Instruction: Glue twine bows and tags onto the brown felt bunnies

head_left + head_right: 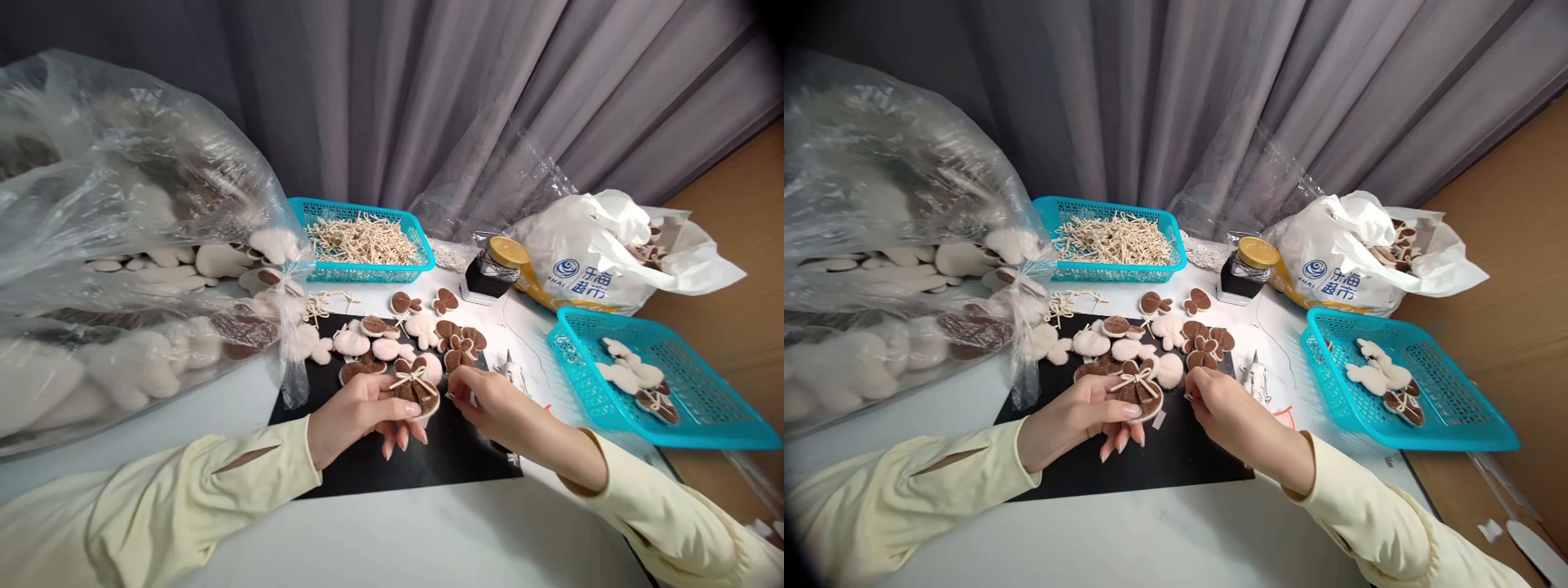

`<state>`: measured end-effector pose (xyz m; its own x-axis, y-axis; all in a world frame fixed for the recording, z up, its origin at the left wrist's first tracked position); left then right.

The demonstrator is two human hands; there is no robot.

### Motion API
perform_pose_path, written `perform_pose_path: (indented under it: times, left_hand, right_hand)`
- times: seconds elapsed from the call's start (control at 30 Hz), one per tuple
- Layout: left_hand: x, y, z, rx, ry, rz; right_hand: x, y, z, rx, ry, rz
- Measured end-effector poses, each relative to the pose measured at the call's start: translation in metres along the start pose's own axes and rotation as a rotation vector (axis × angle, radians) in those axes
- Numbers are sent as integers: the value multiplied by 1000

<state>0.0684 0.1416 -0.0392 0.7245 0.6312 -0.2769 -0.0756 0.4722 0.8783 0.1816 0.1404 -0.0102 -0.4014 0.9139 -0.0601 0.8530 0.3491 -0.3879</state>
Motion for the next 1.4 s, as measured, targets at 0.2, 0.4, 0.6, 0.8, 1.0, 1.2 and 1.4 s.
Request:
perform_pose_path:
  times: [0.2, 0.4, 0.6, 0.8, 1.0, 1.2, 1.4]
  left_hand:
    - [1, 1, 0, -11, -9, 5]
    - [2, 0, 0, 40, 1, 33]
    - [3, 0, 2, 106, 16, 23]
    - [3, -3, 7, 235, 12, -10]
    - [3, -7, 8, 287, 20, -22]
    - [2, -7, 9, 314, 18, -38]
    - [1, -5, 11, 319, 21, -53]
  right_hand:
    - [-13, 0, -18, 69, 2, -8]
    - [-35, 3, -48, 566, 124, 232]
    - [-34, -7, -15, 1167, 81, 326]
    - [-29, -13, 4, 1250, 35, 322]
    - [-31, -10, 11, 1199, 44, 374]
    - [-30, -10, 12, 1217, 65, 393]
    - [-32, -9, 13, 1159, 76, 411]
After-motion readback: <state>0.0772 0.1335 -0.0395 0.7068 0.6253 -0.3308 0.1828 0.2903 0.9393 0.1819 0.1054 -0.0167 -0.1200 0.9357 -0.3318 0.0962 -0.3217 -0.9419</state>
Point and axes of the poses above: each hand's wrist, its own x-axis towards the middle knuckle, its own z-axis out of the palm, y = z × x, the point moved 9 cm from there along x, towards the middle knuckle, and after that the axes turned 1 degree about z, right-handed, at the moved point
